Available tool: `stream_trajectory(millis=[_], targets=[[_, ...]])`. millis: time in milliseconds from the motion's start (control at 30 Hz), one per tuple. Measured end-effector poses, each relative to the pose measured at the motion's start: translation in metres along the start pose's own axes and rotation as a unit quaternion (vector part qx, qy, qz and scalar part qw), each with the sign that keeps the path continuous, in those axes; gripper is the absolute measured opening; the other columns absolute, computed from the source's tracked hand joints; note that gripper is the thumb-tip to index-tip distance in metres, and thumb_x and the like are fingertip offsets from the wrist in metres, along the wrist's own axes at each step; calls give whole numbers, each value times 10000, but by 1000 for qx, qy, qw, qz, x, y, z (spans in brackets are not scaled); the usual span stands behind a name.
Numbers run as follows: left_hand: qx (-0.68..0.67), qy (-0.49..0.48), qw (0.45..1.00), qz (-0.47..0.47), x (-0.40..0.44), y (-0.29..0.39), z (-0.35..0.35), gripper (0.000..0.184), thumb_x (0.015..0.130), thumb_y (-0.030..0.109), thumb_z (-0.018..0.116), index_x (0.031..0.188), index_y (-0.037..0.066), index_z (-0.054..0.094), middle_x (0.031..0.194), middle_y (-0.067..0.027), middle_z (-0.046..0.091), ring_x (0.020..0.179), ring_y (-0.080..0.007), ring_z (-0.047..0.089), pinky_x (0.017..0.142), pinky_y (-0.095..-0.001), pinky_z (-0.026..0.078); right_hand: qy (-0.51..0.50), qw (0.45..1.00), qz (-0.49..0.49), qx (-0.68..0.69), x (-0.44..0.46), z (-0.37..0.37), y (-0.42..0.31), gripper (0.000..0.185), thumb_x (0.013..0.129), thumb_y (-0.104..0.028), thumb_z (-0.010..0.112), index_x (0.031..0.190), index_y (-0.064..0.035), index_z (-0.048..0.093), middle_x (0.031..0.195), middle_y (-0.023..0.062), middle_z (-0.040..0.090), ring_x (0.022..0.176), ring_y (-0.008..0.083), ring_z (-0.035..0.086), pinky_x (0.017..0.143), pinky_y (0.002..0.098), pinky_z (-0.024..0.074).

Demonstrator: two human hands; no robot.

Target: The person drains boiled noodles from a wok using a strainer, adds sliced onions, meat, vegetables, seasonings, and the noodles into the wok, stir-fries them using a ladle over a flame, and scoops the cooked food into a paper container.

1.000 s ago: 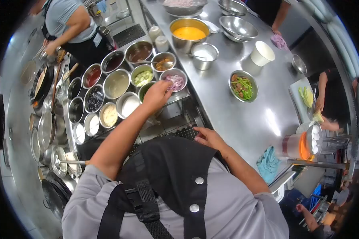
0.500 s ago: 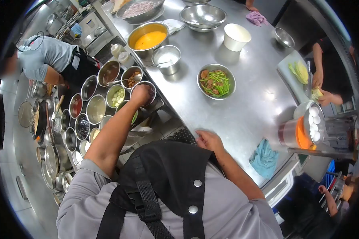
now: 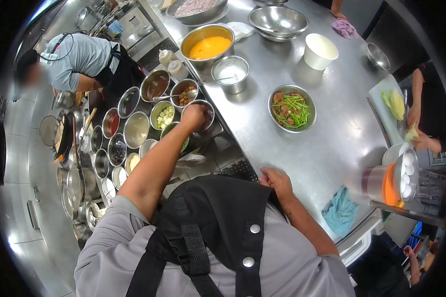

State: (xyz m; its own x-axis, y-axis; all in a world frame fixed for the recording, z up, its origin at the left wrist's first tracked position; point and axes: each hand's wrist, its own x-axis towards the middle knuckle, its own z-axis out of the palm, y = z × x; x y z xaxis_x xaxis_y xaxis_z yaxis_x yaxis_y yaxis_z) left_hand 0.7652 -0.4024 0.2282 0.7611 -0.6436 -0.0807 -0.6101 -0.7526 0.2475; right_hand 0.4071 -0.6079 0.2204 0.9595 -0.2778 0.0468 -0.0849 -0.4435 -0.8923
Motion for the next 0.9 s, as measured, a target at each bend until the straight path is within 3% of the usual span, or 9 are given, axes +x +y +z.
stream_trajectory(millis=[100, 233, 333, 367, 433, 500, 567, 700, 900], targets=[[-89, 27, 995, -39, -2, -18, -17, 192, 778, 144, 707, 940, 84, 790, 913, -200, 731, 865, -365, 719, 818, -444, 560, -6, 1000, 6, 12, 1, 0, 2, 281, 858, -77, 745, 1125, -7, 695, 800, 97, 661, 602, 147, 623, 561, 278, 510], [-229, -6, 969, -95, -9, -16, -42, 207, 801, 114, 764, 985, 22, 768, 879, -173, 746, 777, -253, 726, 710, -388, 586, 3, 1000, -15, -4, 2, -2, 1, 281, 860, -82, 749, 1126, -7, 697, 804, 93, 661, 604, 136, 615, 566, 274, 510], [-546, -44, 814, -195, -14, -16, -50, 148, 912, -6, 707, 1059, -23, 698, 962, -52, 689, 812, -161, 671, 674, -300, 611, -5, 1000, 0, -3, 2, -4, -2, 282, 866, -85, 747, 1130, -2, 694, 806, 88, 660, 607, 136, 606, 573, 275, 508], [-546, -41, 814, -194, -14, -20, -47, 148, 912, -6, 707, 1059, -23, 698, 962, -52, 689, 812, -161, 671, 674, -300, 611, -7, 1000, 7, 1, 3, -4, -5, 284, 869, -87, 745, 1133, 1, 692, 806, 86, 658, 609, 137, 601, 575, 276, 507], [-657, -29, 727, -196, -20, -26, -44, 135, 917, 10, 710, 1048, -4, 679, 990, -58, 679, 855, -164, 665, 707, -309, 607, -13, 1000, 14, 3, 4, -5, -8, 285, 871, -88, 744, 1135, 4, 691, 805, 86, 656, 614, 141, 603, 583, 280, 508], [-675, -29, 709, -202, -25, -30, -47, 142, 929, 16, 701, 1064, 12, 657, 1017, -57, 673, 887, -174, 664, 763, -326, 604, -24, 1000, 15, 5, 7, -6, -12, 287, 873, -89, 743, 1137, 6, 689, 803, 87, 655, 620, 145, 605, 591, 283, 510], [-772, -20, 612, -171, -39, -29, -58, 158, 937, 35, 701, 1085, 24, 649, 1037, -69, 679, 893, -182, 667, 774, -339, 601, -38, 999, 19, 8, 11, -2, -19, 293, 874, -95, 746, 1139, 14, 685, 805, 90, 655, 644, 153, 617, 609, 294, 517], [-834, 56, 531, -138, -98, -33, -97, 208, 929, 52, 719, 1119, 63, 635, 1076, -79, 696, 946, -199, 685, 769, -309, 588, -117, 992, -42, 14, 35, 28, -47, 304, 878, -101, 748, 1149, 18, 680, 810, 94, 656, 663, 172, 626, 629, 296, 520], [-882, 260, 392, -11, -298, -100, -168, 131, 942, 44, 689, 1065, 85, 667, 1064, -110, 701, 906, -212, 704, 712, -248, 607, -305, 950, -71, 17, 54, 131, -43, 299, 889, -104, 742, 1167, -8, 688, 897, 118, 706, 791, 181, 675, 715, 302, 532]])
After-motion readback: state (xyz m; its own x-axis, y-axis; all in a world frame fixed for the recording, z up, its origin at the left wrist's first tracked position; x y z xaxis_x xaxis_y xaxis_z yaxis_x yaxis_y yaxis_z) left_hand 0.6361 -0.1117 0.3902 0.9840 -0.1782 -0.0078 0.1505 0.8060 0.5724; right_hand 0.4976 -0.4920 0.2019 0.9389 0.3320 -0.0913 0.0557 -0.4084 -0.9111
